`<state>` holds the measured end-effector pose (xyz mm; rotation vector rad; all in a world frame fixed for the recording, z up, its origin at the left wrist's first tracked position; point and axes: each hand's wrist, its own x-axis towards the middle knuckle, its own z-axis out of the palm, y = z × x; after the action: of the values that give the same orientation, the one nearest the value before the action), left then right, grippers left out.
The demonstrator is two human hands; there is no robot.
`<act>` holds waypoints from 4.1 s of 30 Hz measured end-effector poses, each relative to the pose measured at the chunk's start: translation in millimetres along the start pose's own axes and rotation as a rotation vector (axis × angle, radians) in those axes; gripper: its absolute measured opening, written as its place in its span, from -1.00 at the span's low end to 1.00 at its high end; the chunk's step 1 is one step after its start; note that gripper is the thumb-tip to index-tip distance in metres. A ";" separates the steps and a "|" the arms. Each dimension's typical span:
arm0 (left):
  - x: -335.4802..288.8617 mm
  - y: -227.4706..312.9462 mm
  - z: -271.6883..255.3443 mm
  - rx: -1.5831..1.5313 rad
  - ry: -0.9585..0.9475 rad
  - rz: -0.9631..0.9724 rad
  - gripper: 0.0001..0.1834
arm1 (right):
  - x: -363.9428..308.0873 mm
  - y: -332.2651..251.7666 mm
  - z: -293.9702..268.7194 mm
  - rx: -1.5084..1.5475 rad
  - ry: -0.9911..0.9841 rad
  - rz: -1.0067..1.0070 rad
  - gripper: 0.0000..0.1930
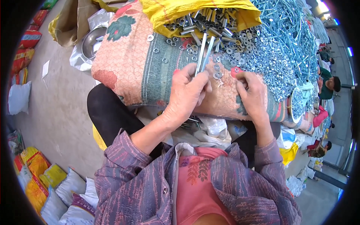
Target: The person assembles metal bolts by hand, adding washers and nuts to them.
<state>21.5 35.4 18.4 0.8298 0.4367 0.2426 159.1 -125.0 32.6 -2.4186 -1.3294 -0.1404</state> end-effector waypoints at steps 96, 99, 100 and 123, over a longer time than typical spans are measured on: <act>-1.8 -22.7 3.7 0.086 -0.310 -0.249 -0.94 | -3.1 79.1 -15.9 -0.087 0.226 0.237 -0.92; -3.9 -22.7 3.6 0.106 -0.313 -0.249 -0.93 | -5.6 45.5 -22.7 0.211 0.243 0.448 -0.91; -3.7 -22.7 3.6 0.107 -0.320 -0.251 -0.93 | -5.5 37.9 -23.4 0.367 0.250 0.511 -0.90; -3.0 -21.7 5.5 0.156 -0.299 -0.251 -0.94 | -1.8 79.5 -27.5 -0.152 0.083 0.264 -0.88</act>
<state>22.3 16.4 6.2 0.9374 0.2762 -0.1493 226.8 -175.0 35.6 -2.6579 -0.9842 -0.2753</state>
